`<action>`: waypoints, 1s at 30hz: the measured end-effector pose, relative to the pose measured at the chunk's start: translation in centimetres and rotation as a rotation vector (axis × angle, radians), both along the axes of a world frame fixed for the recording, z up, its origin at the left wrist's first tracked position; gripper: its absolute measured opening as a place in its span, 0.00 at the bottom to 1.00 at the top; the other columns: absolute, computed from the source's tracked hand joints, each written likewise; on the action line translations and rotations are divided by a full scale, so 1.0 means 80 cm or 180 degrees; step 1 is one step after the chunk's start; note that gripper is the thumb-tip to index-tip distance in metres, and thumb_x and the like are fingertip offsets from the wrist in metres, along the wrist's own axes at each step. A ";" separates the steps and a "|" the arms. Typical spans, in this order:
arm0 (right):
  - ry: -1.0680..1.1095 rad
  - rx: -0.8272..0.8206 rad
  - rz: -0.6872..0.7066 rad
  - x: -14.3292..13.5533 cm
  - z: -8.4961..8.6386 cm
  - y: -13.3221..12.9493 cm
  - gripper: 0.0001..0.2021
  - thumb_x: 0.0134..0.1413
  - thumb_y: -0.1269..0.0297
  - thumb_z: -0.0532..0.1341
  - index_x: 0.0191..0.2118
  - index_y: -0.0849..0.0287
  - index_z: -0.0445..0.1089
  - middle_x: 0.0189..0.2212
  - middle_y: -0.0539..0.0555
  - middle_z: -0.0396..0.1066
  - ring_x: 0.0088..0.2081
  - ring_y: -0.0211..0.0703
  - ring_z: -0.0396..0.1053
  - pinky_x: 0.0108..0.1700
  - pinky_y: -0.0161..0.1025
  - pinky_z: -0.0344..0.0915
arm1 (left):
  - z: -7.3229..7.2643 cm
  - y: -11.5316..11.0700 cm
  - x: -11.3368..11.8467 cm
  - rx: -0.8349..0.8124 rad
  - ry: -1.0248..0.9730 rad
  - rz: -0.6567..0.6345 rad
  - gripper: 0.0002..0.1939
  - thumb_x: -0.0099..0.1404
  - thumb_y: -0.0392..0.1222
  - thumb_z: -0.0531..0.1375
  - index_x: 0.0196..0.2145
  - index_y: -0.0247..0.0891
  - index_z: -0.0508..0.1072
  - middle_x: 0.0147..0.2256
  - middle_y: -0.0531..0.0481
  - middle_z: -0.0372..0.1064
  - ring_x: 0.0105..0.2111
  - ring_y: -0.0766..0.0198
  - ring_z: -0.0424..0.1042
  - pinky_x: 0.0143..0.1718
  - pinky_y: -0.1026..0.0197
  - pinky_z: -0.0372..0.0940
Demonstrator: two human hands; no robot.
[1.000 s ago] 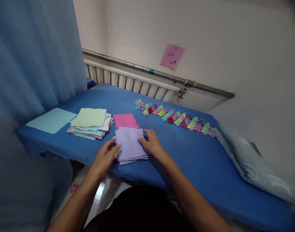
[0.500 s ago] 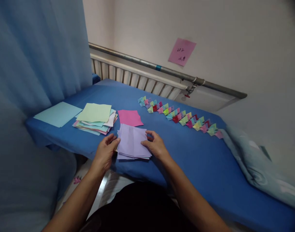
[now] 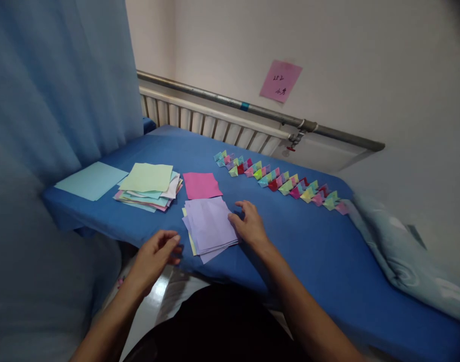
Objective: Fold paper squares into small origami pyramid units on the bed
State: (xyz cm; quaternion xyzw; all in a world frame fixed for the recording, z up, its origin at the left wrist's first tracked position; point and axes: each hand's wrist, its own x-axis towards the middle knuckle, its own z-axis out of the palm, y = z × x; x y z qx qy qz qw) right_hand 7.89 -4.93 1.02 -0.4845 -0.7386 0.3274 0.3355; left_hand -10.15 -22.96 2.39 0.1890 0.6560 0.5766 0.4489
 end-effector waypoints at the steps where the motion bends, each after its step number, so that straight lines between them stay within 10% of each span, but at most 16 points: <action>1: -0.0081 0.0057 0.0032 -0.001 0.003 0.000 0.18 0.42 0.64 0.64 0.43 0.57 0.72 0.50 0.59 0.67 0.53 0.53 0.65 0.56 0.52 0.62 | -0.003 -0.007 -0.002 -0.0052 0.0042 -0.0108 0.20 0.48 0.54 0.68 0.31 0.35 0.74 0.29 0.47 0.72 0.32 0.56 0.74 0.28 0.58 0.70; 7: -0.0827 0.0243 0.0424 -0.028 0.010 -0.013 0.23 0.40 0.66 0.66 0.48 0.60 0.71 0.50 0.60 0.67 0.55 0.54 0.63 0.59 0.50 0.58 | -0.023 -0.027 -0.006 -0.0452 0.0099 -0.0493 0.23 0.48 0.62 0.67 0.24 0.37 0.73 0.25 0.45 0.73 0.28 0.55 0.73 0.27 0.58 0.69; 19: -0.0880 0.0414 0.1261 -0.054 0.000 -0.084 0.24 0.44 0.68 0.64 0.51 0.60 0.69 0.58 0.64 0.62 0.62 0.56 0.57 0.61 0.51 0.57 | -0.035 -0.024 -0.009 -0.0223 -0.0814 0.0248 0.15 0.53 0.49 0.68 0.36 0.38 0.77 0.34 0.45 0.76 0.30 0.58 0.75 0.25 0.61 0.69; 30: -0.0097 0.0262 0.0155 0.028 -0.016 -0.051 0.12 0.51 0.62 0.58 0.42 0.57 0.70 0.45 0.60 0.69 0.41 0.49 0.71 0.42 0.47 0.70 | -0.036 -0.032 -0.010 0.0149 -0.0970 0.0746 0.18 0.44 0.44 0.71 0.33 0.38 0.75 0.28 0.53 0.76 0.26 0.65 0.73 0.30 0.65 0.68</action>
